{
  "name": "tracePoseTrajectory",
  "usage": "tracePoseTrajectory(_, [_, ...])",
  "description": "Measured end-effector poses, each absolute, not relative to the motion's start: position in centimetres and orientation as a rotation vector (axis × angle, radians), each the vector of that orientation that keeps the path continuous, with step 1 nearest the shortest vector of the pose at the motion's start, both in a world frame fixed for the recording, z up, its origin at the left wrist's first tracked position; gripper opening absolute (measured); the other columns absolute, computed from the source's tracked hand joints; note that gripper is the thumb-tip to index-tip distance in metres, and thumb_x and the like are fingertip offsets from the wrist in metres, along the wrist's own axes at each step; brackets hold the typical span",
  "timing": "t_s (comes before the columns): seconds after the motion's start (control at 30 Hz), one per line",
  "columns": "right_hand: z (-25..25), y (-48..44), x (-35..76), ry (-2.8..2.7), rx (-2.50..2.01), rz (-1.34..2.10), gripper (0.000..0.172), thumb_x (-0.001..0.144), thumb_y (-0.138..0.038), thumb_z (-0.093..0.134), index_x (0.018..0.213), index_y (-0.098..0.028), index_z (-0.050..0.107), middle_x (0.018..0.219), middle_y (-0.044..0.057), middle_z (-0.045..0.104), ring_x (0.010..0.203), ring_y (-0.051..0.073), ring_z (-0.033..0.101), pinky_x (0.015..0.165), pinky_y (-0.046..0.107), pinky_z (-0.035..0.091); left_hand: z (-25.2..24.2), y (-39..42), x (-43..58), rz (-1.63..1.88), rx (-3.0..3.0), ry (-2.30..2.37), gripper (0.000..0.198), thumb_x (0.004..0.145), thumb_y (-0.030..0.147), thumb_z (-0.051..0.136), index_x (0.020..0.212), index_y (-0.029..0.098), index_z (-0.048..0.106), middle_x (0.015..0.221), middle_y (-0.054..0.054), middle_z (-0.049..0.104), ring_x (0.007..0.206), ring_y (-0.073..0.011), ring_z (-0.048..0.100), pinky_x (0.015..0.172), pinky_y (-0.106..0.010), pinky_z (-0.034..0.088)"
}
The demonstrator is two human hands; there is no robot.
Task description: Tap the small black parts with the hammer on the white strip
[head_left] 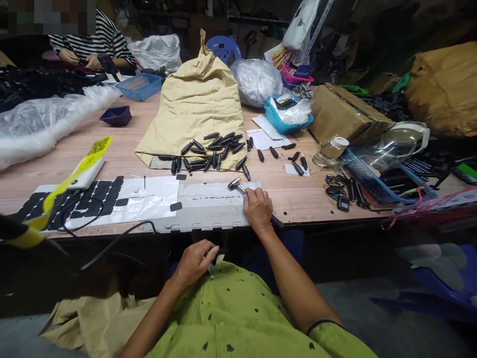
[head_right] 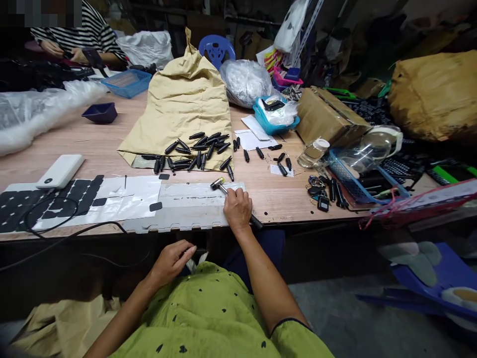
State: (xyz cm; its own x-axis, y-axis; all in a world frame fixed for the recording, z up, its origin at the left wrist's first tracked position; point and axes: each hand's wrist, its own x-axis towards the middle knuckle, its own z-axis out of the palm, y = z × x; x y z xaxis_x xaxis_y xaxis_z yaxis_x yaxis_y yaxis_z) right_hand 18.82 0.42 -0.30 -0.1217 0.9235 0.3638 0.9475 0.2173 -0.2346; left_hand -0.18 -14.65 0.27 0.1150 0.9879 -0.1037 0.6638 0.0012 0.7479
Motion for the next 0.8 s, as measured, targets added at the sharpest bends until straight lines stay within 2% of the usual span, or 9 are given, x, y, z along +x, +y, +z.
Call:
tracePoseTrajectory(0.07, [-0.3, 0.4, 18.8, -2.062, -1.723, -0.089, 0.022, 0.095, -0.022, 0.052, 0.11, -0.022, 0.07, 0.096, 0.009, 0.059, 0.092, 0.025, 0.047, 0.072, 0.033, 0.032, -2.0, -14.7, -0.2, 0.553, 1.718, 1.723, 0.034, 0.089, 0.049, 0.048, 0.074, 0.028, 0.069, 0.067, -0.006, 0.068, 0.063, -0.0229, 0.064, 0.06, -0.033, 0.047])
tracePoseTrajectory(0.17, [-0.3, 0.3, 18.7, -2.059, -1.709, -0.112, 0.024, 0.095, -0.022, 0.052, 0.11, -0.022, 0.07, 0.095, 0.009, 0.059, 0.091, 0.024, 0.047, 0.072, 0.033, 0.032, -3.5, -14.1, -0.2, 0.441, 1.683, 1.809, 0.03, 0.082, 0.047, 0.056, 0.09, 0.026, 0.075, 0.061, -0.005, 0.065, 0.061, -0.0249, 0.064, 0.058, -0.033, 0.045])
tracePoseTrajectory(0.27, [-0.2, 0.2, 18.7, -2.072, -1.722, -0.103, 0.025, 0.095, -0.022, 0.052, 0.112, -0.023, 0.07, 0.095, 0.009, 0.059, 0.09, 0.024, 0.047, 0.072, 0.033, 0.032, -1.5, -13.0, 0.0, 0.342, 1.665, 1.607, 0.033, 0.083, 0.046, 0.058, 0.1, 0.025, 0.077, 0.056, -0.001, 0.063, 0.057, -0.0222, 0.061, 0.056, -0.031, 0.044])
tracePoseTrajectory(0.4, [-0.1, 0.2, 18.7, -2.066, -1.729, -0.102, 0.023, 0.095, -0.022, 0.052, 0.111, -0.022, 0.07, 0.095, 0.009, 0.059, 0.091, 0.025, 0.047, 0.072, 0.033, 0.032, 3.3, -8.7, -0.1, 0.48, 1.668, 1.285, 0.038, 0.09, 0.051, 0.052, 0.095, 0.022, 0.077, 0.071, -0.001, 0.069, 0.064, -0.0174, 0.061, 0.061, -0.027, 0.047])
tracePoseTrajectory(0.5, [0.0, 0.1, 18.7, -2.069, -1.718, -0.097, 0.023, 0.095, -0.021, 0.052, 0.11, -0.022, 0.07, 0.095, 0.009, 0.06, 0.091, 0.025, 0.047, 0.072, 0.033, 0.032, 5.1, -2.8, -0.8, 0.724, 1.709, 1.635, 0.035, 0.091, 0.045, 0.052, 0.106, 0.022, 0.074, 0.08, -0.002, 0.07, 0.072, -0.0186, 0.062, 0.068, -0.029, 0.049])
tracePoseTrajectory(0.6, [0.0, 0.1, 18.8, -2.075, -1.718, -0.094, 0.023, 0.095, -0.021, 0.053, 0.11, -0.023, 0.07, 0.095, 0.009, 0.06, 0.09, 0.024, 0.048, 0.072, 0.033, 0.033, 4.8, 3.4, -1.6, 0.847, 1.651, 2.165, 0.031, 0.089, 0.034, 0.055, 0.112, 0.02, 0.072, 0.096, -0.008, 0.07, 0.091, -0.0252, 0.064, 0.081, -0.035, 0.052])
tracePoseTrajectory(0.7, [-0.1, 0.2, 18.8, -2.072, -1.707, -0.1, 0.023, 0.095, -0.021, 0.053, 0.109, -0.023, 0.07, 0.093, 0.008, 0.06, 0.09, 0.024, 0.048, 0.072, 0.032, 0.033, 3.6, 7.5, -2.1, 0.833, 1.616, 2.382, 0.026, 0.087, 0.029, 0.059, 0.107, 0.02, 0.073, 0.111, -0.013, 0.067, 0.11, -0.0325, 0.061, 0.092, -0.042, 0.052])
tracePoseTrajectory(0.8, [-0.2, 0.2, 18.7, -2.069, -1.691, -0.1, 0.023, 0.095, -0.021, 0.052, 0.108, -0.023, 0.07, 0.093, 0.008, 0.059, 0.09, 0.024, 0.048, 0.072, 0.033, 0.034, 2.7, 8.9, -2.3, 0.769, 1.653, 2.417, 0.019, 0.085, 0.028, 0.062, 0.099, 0.022, 0.073, 0.113, -0.015, 0.064, 0.117, -0.037, 0.057, 0.097, -0.048, 0.05])
